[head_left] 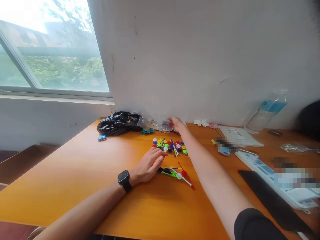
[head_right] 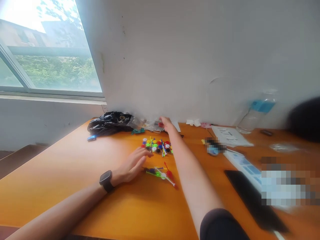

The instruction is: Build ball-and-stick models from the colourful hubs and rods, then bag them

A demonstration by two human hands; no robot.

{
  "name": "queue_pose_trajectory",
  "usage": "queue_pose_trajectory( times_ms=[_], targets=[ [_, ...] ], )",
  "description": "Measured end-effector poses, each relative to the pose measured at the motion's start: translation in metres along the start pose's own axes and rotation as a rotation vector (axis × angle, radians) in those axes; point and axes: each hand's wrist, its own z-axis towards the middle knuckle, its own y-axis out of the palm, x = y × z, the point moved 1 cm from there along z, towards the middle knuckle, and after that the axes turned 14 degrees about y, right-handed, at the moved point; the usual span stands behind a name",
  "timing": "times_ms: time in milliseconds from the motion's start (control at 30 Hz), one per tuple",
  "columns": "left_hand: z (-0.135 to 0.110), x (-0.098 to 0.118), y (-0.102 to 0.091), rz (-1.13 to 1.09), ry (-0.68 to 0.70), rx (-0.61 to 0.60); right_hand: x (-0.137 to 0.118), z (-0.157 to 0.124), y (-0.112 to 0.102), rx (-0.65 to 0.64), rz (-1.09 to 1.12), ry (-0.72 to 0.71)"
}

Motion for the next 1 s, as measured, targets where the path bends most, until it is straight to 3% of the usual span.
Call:
queue_pose_trajectory(
  times_ms=[133,233,300,367,433,500,600,767,867,1000],
  targets=[
    [-0.003,-0.004,0.001,0.039,-0.043,0.116,-0.009,-0.027,-0.004,-0.065,0.013,-0.090],
    [0.001,-0.014,-0.002,0.082,-0.135,0.309,-0.022,-0.069,-0.020,-0.144,-0.051,-0.191],
    [0.009,-0.021,-0.013,0.033,-0.255,0.461,-0.032,-0.104,-0.037,-0.293,-0.279,-0.340],
    [0.024,-0.026,-0.030,-0.102,-0.389,0.551,-0.042,-0.139,-0.055,-0.363,-0.458,-0.426],
    [0.044,-0.025,-0.052,-0.290,-0.480,0.505,-0.051,-0.166,-0.072,-0.370,-0.595,-0.489],
    [0.068,-0.018,-0.073,-0.437,-0.486,0.346,-0.058,-0.183,-0.083,-0.355,-0.704,-0.515],
    [0.098,-0.006,-0.090,-0.458,-0.524,0.181,-0.062,-0.191,-0.089,-0.351,-0.820,-0.522],
    [0.124,-0.005,-0.081,-0.420,-0.398,0.123,-0.055,-0.178,-0.092,-0.352,-0.799,-0.470],
    [0.125,-0.011,-0.076,-0.436,-0.335,0.159,-0.050,-0.165,-0.099,-0.392,-0.789,-0.388],
    [0.120,-0.013,-0.079,-0.421,-0.285,0.165,-0.047,-0.155,-0.106,-0.461,-0.731,-0.383]
  ],
)
